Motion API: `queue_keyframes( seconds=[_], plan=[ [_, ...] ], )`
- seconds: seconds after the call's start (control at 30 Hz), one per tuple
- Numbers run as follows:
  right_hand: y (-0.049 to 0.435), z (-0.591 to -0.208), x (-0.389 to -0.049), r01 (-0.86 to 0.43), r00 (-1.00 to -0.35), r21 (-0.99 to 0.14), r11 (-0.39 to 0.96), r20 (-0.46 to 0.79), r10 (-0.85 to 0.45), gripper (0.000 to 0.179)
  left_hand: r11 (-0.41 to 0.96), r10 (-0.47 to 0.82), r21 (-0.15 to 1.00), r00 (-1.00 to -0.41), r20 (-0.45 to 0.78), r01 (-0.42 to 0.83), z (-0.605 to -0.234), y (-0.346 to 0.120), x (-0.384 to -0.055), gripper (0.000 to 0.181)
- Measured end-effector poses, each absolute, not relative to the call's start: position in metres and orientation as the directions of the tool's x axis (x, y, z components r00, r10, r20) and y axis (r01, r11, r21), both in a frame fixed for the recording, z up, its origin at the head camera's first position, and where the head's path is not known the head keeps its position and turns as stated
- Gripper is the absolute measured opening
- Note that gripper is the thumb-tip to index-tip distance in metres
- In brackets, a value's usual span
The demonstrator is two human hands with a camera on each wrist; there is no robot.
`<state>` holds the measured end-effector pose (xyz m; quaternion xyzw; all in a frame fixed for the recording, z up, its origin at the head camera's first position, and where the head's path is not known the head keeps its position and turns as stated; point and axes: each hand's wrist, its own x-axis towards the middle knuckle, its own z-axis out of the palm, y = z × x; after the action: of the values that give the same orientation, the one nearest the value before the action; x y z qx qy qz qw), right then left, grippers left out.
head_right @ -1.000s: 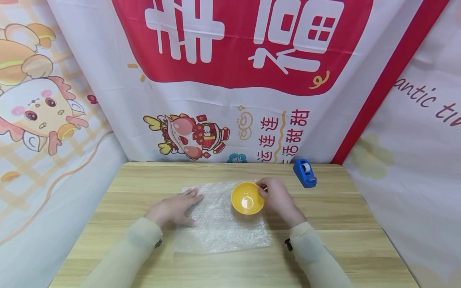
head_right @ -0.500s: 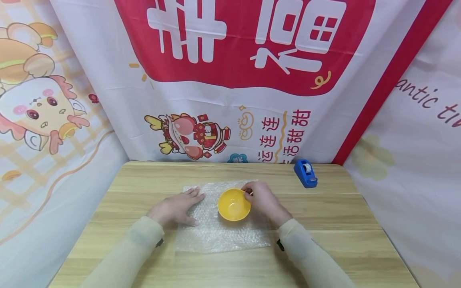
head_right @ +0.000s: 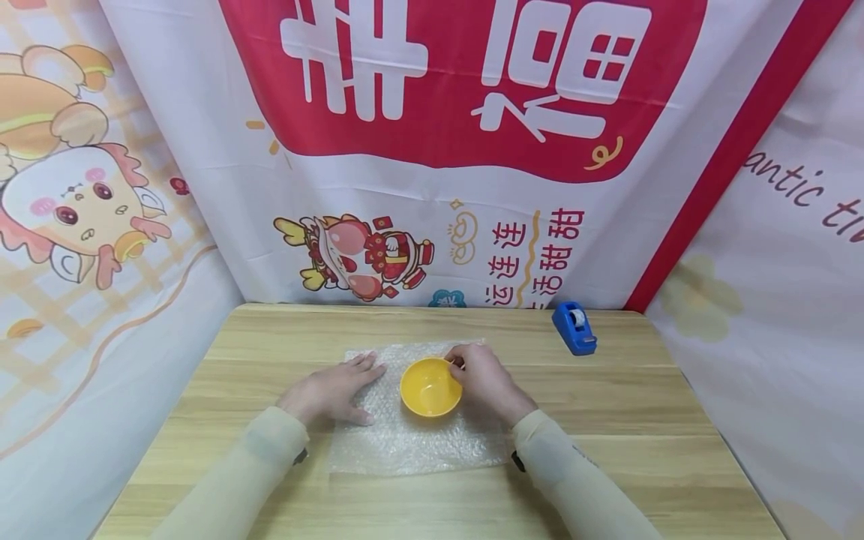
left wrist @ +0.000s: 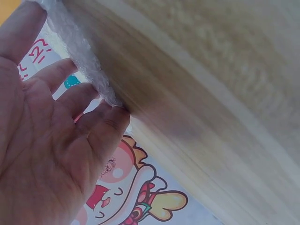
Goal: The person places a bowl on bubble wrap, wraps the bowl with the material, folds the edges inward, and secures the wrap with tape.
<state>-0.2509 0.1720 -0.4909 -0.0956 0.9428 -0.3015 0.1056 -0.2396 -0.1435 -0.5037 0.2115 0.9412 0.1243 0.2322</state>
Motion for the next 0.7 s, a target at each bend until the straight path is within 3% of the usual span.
queue_keyframes(
  seconds=[0.7],
  plan=[
    [0.205, -0.487, -0.252, -0.027, -0.976, -0.604, 0.797, -0.155, -0.15, 0.024, 0.881, 0.451, 0.337, -0.806, -0.382, 0.333, -0.512, -0.145, -0.243, 0.105]
  ],
)
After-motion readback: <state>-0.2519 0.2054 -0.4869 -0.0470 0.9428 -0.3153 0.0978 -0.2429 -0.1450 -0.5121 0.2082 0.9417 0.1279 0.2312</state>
